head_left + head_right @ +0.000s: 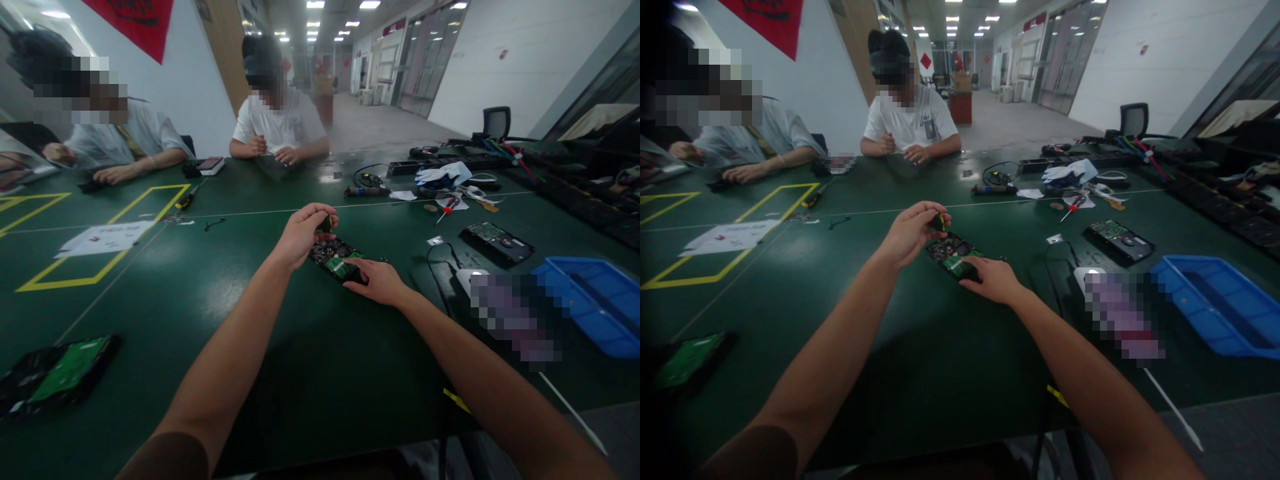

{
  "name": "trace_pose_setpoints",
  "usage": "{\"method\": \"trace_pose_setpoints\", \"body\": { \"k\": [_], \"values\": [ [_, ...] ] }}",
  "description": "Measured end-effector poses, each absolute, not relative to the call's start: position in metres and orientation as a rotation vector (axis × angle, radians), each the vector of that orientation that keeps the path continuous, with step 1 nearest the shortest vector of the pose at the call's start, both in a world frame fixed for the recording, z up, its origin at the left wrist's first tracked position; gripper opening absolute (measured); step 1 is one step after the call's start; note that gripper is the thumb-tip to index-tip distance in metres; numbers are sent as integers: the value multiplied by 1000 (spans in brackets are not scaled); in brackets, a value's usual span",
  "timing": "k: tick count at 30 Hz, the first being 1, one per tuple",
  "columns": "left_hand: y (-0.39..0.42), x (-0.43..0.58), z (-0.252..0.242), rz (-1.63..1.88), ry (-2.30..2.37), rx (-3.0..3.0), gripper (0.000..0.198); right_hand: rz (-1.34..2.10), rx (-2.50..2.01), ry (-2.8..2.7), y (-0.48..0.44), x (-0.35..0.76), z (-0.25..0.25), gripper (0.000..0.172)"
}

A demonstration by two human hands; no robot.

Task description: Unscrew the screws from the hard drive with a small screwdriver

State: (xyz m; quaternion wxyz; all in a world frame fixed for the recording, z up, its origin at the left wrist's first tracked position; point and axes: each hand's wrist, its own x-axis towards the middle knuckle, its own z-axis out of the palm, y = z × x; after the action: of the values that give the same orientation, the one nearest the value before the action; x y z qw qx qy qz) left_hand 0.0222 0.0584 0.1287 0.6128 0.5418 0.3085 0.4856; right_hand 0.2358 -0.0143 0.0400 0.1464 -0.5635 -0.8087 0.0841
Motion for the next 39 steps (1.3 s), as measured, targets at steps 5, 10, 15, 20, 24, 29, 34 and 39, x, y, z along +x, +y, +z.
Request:
{"method": "trace_pose_setpoints", "body": {
  "k": [5, 10, 15, 20, 24, 29, 34, 39],
  "values": [
    [58, 25, 127, 1137, 696, 1239, 12, 252, -1608, -2332, -14, 236, 40, 58],
    [58, 27, 125, 1154, 782, 1337, 16, 256, -1610, -2319, -14, 236, 39, 58],
    [60, 25, 122, 1161, 818, 1459, 22, 251, -1610, -2322, -15, 236, 39, 58],
    [59, 23, 123, 1142, 776, 1488, 22, 254, -1608, -2316, -15, 236, 39, 59],
    [57, 26, 125, 1143, 771, 1331, 18, 257, -1610, -2324, -14, 236, 39, 58],
    [56, 27, 127, 1127, 791, 1237, 13, 250, -1611, -2325, -14, 236, 39, 57],
    [57, 25, 126, 1137, 797, 1300, 11, 251, -1606, -2328, -15, 236, 41, 57],
    [56, 25, 128, 1124, 799, 1357, 17, 244, -1627, -2330, -15, 235, 42, 58]
  ]
}}
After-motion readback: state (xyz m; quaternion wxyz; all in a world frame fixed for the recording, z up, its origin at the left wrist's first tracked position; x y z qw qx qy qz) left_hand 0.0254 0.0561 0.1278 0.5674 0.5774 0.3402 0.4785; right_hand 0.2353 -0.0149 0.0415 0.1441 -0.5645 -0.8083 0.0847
